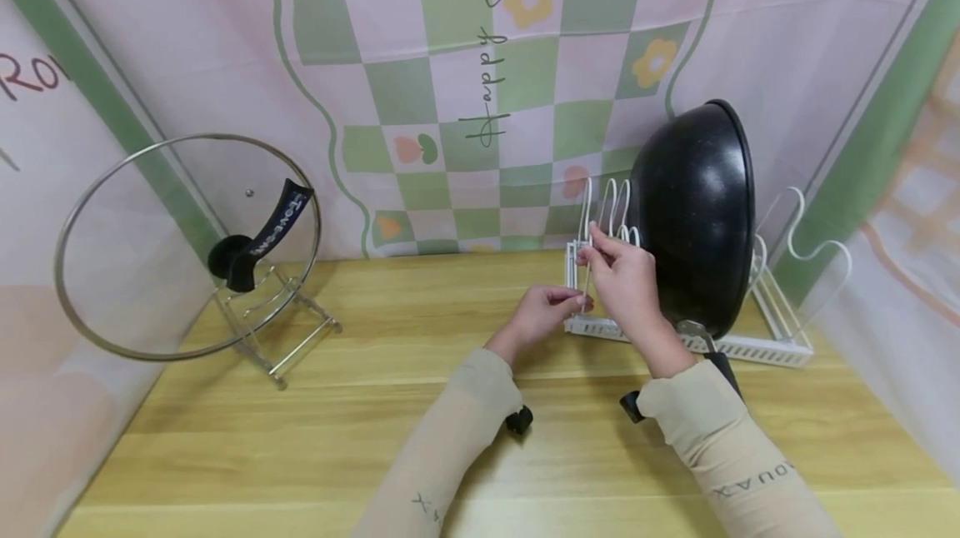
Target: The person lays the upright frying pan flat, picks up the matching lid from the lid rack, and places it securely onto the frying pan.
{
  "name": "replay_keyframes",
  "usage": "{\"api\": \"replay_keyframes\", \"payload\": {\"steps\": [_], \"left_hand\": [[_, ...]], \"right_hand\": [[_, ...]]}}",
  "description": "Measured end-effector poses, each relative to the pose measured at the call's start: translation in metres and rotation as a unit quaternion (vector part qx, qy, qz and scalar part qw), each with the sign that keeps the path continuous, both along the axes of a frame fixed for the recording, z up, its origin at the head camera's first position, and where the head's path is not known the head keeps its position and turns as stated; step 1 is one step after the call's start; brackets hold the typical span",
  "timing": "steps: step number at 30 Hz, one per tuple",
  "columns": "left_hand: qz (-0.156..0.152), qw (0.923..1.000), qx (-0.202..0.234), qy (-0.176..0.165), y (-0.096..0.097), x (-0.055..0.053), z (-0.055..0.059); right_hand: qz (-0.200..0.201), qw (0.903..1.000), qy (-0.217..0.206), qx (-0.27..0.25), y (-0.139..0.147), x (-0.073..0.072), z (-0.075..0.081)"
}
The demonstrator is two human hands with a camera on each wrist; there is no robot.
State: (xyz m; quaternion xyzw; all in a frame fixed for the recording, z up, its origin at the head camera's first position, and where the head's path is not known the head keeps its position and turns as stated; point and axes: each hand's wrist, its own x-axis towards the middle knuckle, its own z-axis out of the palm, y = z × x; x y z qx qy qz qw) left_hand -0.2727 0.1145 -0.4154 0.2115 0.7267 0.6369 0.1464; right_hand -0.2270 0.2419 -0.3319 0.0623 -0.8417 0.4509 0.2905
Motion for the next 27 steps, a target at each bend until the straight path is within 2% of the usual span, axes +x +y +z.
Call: {"api": "replay_keyframes", "payload": {"steps": [4,27], "left_hand": [[0.0,1.0,0.006,0.001,-0.0015,-0.0008,0.0002],[0.007,0.9998,0.015,0.009,-0.0052,-0.0004,0.0011]], "right_hand": [[0.0,1.0,-0.004,0.008,-0.0025,-0.0006,0.0004],[-0.014,0.9987,0.041,0.027,-0.0079,-0.0045,-0.0027]]}}
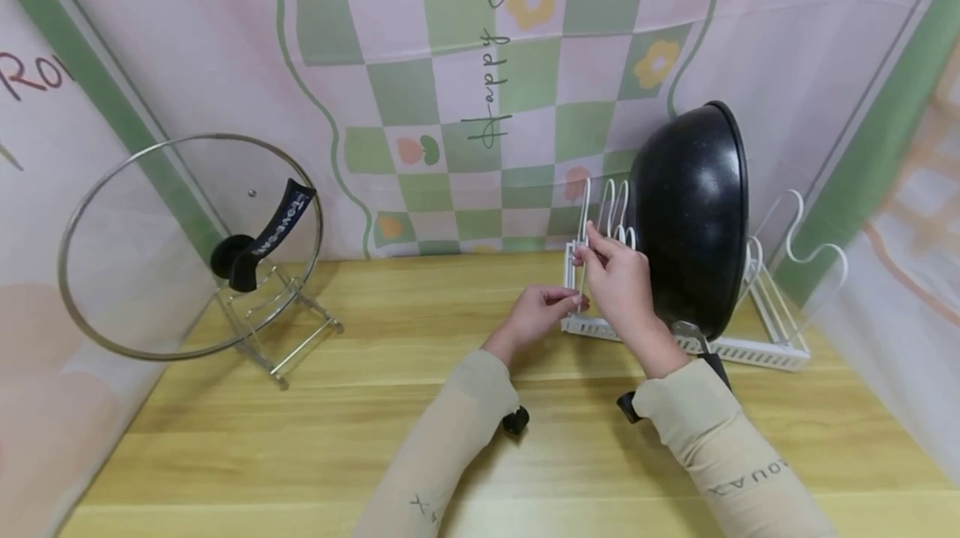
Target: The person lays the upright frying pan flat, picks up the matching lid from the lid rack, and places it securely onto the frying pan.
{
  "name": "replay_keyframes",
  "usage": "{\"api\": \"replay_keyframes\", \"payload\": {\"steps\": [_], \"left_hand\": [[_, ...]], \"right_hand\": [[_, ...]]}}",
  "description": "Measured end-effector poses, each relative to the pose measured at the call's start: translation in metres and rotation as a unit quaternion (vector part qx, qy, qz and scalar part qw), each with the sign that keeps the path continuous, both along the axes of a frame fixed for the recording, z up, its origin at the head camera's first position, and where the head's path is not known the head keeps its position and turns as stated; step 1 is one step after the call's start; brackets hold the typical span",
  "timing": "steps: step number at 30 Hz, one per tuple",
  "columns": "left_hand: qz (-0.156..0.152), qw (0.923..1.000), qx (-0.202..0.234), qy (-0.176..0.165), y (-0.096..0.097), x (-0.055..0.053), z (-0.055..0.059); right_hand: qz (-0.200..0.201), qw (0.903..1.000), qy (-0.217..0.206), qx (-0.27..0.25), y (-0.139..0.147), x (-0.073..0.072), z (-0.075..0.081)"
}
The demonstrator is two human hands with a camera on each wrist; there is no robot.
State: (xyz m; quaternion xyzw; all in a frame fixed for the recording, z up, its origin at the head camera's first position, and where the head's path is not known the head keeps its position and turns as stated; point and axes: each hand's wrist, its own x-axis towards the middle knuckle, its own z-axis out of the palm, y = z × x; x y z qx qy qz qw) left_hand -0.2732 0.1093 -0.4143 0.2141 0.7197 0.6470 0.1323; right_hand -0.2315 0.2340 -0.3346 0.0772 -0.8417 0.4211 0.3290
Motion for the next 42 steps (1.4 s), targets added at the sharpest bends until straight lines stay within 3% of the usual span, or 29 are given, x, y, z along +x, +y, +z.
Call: {"api": "replay_keyframes", "payload": {"steps": [4,11,16,29,36,42], "left_hand": [[-0.002,1.0,-0.002,0.002,-0.002,-0.001,0.002],[-0.002,0.9999,-0.014,0.004,-0.005,-0.003,0.001],[-0.002,0.9999,-0.014,0.007,-0.006,-0.004,0.0],[0.003,0.9996,-0.029,0.005,-0.009,-0.006,-0.001],[0.011,0.9996,0.006,0.026,-0.005,-0.002,-0.004],[0.008,0.9995,0.011,0.029,-0.008,-0.003,-0.005]], "right_hand": [[0.005,0.9999,-0.009,0.011,0.0,0.0,0.002],[0.019,0.9959,-0.071,0.052,0.001,0.005,0.011],[0.024,0.9928,-0.091,0.073,0.002,0.005,0.013],[0.028,0.9927,-0.081,0.085,0.0,0.001,0.011],[0.023,0.9931,-0.074,0.088,-0.001,0.0,0.009],[0.024,0.9938,-0.059,0.091,-0.003,-0.002,0.009]]}}
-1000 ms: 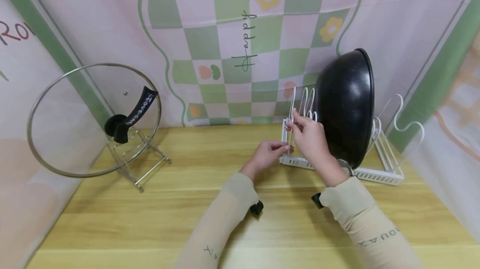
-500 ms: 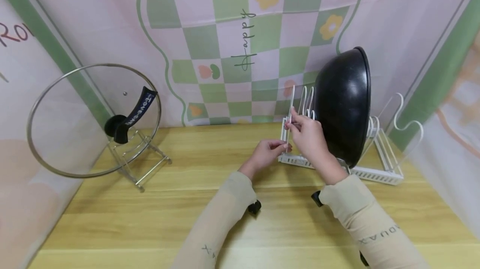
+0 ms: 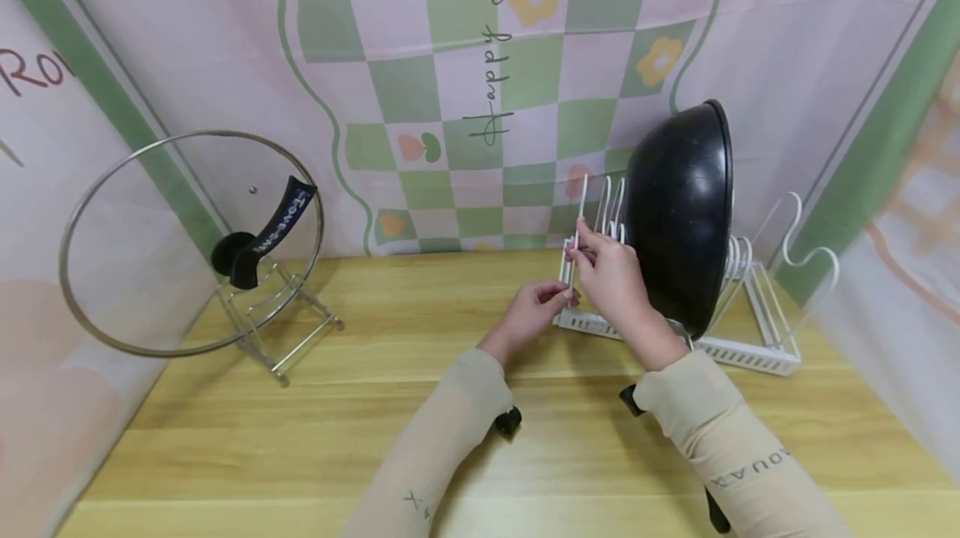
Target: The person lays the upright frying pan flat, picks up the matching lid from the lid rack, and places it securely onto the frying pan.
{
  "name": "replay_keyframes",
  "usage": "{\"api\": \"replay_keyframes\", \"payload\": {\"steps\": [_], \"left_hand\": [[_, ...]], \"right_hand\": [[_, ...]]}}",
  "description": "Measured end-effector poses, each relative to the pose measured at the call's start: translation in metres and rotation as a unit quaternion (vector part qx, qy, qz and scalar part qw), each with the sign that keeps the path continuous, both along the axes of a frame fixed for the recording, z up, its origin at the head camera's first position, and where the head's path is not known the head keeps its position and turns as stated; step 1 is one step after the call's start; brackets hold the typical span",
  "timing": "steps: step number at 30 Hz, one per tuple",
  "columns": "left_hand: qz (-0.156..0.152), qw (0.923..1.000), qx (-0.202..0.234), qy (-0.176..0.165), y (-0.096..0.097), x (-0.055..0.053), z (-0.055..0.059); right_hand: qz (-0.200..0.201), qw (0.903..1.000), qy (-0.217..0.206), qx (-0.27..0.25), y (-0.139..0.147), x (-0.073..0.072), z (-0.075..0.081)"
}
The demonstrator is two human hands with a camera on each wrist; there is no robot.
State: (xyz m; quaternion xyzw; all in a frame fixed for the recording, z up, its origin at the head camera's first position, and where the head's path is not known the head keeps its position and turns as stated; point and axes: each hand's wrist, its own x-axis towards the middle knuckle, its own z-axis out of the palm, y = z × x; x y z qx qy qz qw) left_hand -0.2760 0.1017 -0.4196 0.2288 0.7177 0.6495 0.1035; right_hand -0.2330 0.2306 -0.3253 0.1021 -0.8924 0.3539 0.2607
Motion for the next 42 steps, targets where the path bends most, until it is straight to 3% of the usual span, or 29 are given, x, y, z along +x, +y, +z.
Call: {"api": "replay_keyframes", "payload": {"steps": [14,28,42], "left_hand": [[-0.01,0.9995,-0.028,0.01,-0.003,-0.002,0.002],[0.005,0.9994,-0.034,0.006,-0.005,-0.003,0.001],[0.008,0.9995,-0.032,0.0,-0.009,-0.005,0.001]], "right_hand": [[-0.014,0.9997,0.014,0.017,-0.001,-0.001,-0.002],[-0.015,0.9993,-0.001,0.033,-0.006,-0.001,0.001],[-0.019,0.9986,0.038,0.033,-0.011,-0.006,-0.005]]}}
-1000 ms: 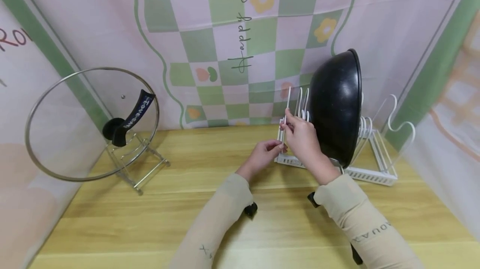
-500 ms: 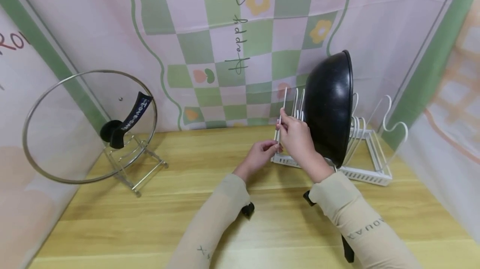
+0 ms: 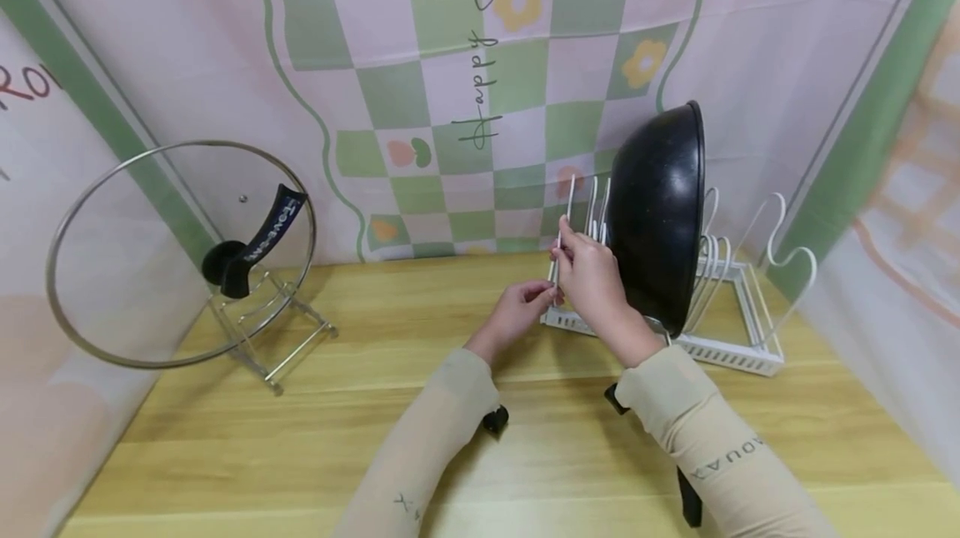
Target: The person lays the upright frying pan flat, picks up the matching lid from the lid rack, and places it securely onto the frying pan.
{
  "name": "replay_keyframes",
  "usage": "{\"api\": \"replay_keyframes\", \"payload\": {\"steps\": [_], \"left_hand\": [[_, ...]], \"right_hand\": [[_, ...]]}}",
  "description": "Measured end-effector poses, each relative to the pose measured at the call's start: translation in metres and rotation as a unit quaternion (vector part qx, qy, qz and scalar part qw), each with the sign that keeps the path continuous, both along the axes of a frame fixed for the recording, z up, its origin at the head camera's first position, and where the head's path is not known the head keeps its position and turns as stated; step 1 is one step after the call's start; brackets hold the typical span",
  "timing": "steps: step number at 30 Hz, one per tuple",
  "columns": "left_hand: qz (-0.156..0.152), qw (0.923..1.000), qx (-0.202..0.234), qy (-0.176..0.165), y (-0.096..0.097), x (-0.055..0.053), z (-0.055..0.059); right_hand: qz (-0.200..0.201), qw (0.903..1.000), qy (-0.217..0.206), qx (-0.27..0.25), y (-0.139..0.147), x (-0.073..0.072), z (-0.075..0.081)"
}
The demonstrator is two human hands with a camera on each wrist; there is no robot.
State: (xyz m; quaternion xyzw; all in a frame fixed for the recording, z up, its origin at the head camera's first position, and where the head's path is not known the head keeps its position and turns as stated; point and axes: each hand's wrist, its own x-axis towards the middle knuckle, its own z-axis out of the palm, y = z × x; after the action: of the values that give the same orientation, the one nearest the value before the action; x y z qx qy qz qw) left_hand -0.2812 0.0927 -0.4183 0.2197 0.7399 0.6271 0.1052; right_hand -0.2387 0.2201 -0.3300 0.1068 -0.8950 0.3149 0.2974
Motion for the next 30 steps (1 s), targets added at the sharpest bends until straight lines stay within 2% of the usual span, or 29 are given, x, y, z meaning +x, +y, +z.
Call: {"api": "replay_keyframes", "payload": {"steps": [5,11,18,25,30], "left_hand": [[0.002,1.0,-0.001,0.002,-0.001,0.0,0.0],[-0.001,1.0,-0.001,0.003,-0.005,-0.002,-0.005],[0.0,1.0,0.001,0.0,-0.006,-0.002,-0.005],[0.01,0.9999,-0.009,0.009,-0.01,-0.003,-0.001],[0.009,0.9997,-0.011,0.022,-0.011,-0.005,0.0]], "right_hand": [[0.001,1.0,0.0,0.0,-0.001,-0.001,-0.001],[0.006,0.9999,-0.015,-0.003,-0.006,0.001,-0.003],[0.0,0.9999,0.014,-0.004,-0.009,0.0,-0.008],[-0.001,0.9997,0.011,-0.024,-0.013,-0.002,-0.01],[-0.009,0.9993,0.026,-0.024,-0.015,-0.004,-0.01]]}}
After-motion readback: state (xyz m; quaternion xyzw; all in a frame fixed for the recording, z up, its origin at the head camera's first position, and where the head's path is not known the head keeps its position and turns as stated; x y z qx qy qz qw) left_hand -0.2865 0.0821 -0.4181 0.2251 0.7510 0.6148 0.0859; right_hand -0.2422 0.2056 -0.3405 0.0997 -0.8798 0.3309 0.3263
